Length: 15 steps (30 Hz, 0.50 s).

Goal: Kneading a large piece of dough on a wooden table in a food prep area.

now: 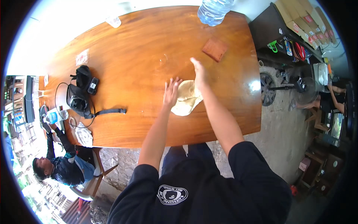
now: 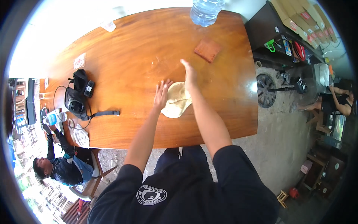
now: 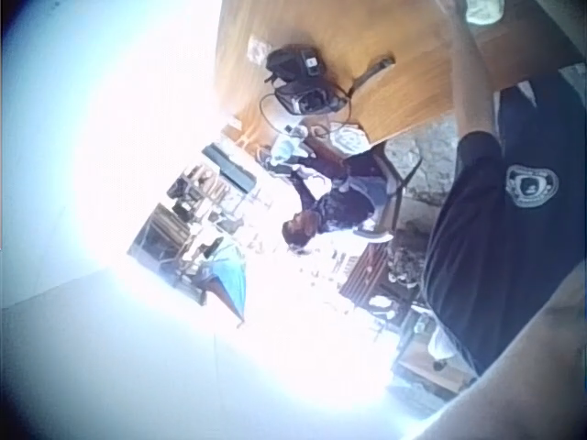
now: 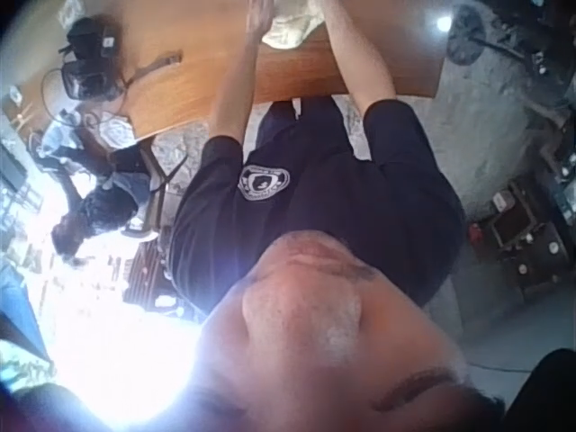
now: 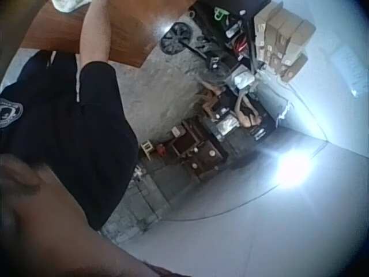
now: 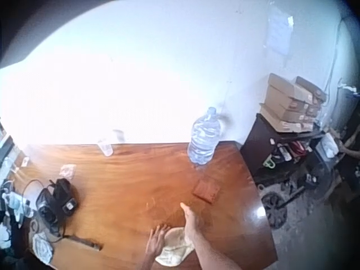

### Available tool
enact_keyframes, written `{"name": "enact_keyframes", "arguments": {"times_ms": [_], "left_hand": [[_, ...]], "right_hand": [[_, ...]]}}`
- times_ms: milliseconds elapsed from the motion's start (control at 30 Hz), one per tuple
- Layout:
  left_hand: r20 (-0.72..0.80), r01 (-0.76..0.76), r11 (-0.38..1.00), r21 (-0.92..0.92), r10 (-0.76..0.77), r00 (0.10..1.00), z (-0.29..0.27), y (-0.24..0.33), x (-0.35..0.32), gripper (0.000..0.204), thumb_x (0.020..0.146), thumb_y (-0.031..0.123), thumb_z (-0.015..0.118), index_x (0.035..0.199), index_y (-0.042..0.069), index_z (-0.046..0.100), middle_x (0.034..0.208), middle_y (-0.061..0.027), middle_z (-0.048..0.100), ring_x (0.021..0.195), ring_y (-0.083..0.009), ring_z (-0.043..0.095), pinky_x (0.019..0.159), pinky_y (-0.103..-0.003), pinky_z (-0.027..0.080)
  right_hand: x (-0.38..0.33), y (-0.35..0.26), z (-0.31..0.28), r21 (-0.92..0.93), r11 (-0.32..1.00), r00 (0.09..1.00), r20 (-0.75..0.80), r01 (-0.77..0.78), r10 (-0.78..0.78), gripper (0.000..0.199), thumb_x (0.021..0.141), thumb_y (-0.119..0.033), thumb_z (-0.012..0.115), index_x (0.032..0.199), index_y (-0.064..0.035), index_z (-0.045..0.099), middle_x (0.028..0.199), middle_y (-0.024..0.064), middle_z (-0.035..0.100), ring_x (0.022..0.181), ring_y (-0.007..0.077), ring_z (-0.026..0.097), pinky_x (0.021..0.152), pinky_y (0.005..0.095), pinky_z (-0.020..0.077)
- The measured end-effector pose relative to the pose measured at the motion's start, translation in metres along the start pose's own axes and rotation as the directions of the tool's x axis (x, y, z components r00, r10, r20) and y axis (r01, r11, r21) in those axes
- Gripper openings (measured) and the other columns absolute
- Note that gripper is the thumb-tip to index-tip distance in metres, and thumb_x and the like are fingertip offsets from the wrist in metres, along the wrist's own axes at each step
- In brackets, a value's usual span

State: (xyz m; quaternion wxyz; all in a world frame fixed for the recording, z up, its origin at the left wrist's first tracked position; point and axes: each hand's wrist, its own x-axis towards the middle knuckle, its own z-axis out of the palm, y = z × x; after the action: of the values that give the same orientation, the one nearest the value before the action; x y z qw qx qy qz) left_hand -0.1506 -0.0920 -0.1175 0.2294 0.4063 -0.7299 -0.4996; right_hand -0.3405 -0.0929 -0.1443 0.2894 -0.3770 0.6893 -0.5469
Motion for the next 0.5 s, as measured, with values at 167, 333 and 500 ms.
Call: {"name": "enact_keyframes", "arguments": {"times_ms": [167, 333, 500], "left_hand": [[-0.297, 0.216, 0.913, -0.347, -0.325, 0.898, 0.028, 0.034, -0.13, 0.059, 0.106, 0.048, 0.03, 0.14, 0.008, 0.055, 0.138, -0.0203, 0.056, 0.129, -0.0336, 0.052, 0.106, -0.039, 0.039], [-0.093, 0.617, 0.662, -0.425, -0.71, 0.698, 0.014, 0.024, -0.161, 0.057, 0.106, 0.044, 0.038, 0.143, 0.002, 0.049, 0.142, -0.0202, 0.052, 0.134, -0.029, 0.047, 0.111, -0.04, 0.035], [-0.441, 0.188, 0.809, -0.556, -0.479, 0.759, -0.056, -0.043, -0.105, 0.057, 0.105, 0.045, 0.041, 0.13, -0.002, 0.061, 0.13, -0.0224, 0.062, 0.124, -0.0297, 0.057, 0.106, -0.038, 0.041]], "right_hand": [[-0.076, -0.024, -0.043, 0.158, 0.963, 0.968, -0.092, -0.217, 0.233, 0.05, 0.1, -0.039, 0.047, 0.119, 0.0034, 0.067, 0.123, 0.0133, 0.068, 0.116, 0.0241, 0.061, 0.102, 0.0357, 0.0444], [-0.181, -0.047, 0.004, -0.532, 0.772, 0.937, 0.16, 0.348, -0.311, 0.049, 0.097, -0.023, 0.05, 0.138, 0.0036, 0.051, 0.148, 0.0232, 0.045, 0.138, 0.0421, 0.041, 0.116, 0.0486, 0.0325], [-0.196, -0.109, 0.006, -0.616, 0.65, 0.777, 0.627, 0.446, 0.061, 0.04, 0.096, -0.031, 0.051, 0.114, 0.0012, 0.066, 0.12, 0.0261, 0.062, 0.116, 0.0364, 0.06, 0.097, 0.0459, 0.0473]]}}
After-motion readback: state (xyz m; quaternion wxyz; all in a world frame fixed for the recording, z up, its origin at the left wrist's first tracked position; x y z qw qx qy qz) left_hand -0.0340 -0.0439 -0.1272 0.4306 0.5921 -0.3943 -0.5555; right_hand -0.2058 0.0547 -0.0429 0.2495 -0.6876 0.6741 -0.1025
